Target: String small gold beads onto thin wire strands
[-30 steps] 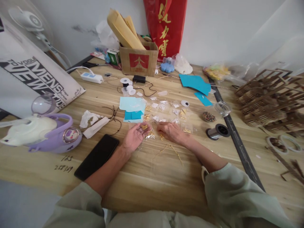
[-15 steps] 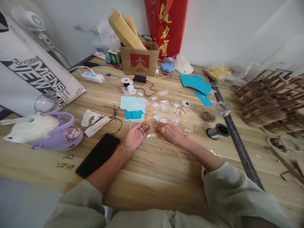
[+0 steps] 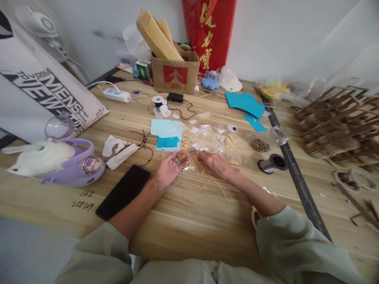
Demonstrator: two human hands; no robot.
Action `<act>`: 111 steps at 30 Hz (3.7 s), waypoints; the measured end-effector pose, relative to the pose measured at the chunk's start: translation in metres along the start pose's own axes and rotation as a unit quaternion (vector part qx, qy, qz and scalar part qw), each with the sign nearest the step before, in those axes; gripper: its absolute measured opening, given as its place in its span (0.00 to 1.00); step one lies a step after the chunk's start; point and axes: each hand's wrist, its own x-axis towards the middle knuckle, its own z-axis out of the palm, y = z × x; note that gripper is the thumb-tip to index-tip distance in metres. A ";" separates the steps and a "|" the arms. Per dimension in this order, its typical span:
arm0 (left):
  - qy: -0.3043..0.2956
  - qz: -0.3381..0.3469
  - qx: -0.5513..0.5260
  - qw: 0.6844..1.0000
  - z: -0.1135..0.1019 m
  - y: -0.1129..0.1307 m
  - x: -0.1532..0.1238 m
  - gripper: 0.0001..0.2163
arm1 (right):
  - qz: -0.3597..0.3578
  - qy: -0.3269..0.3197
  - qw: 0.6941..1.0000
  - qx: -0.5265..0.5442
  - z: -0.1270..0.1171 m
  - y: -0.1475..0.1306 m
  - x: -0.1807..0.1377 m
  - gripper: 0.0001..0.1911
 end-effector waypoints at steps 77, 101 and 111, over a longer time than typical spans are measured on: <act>-0.010 0.069 0.007 0.998 -0.003 0.023 -0.005 0.11 | -0.031 0.061 0.969 0.237 0.013 -0.017 -0.040 0.07; 0.003 0.067 0.011 0.998 -0.008 0.022 -0.001 0.13 | -0.075 -0.058 0.993 -0.065 0.011 -0.069 0.033 0.14; -0.001 0.057 0.015 0.998 -0.009 0.018 0.001 0.14 | -0.069 -0.063 0.995 -0.044 0.005 -0.067 0.022 0.15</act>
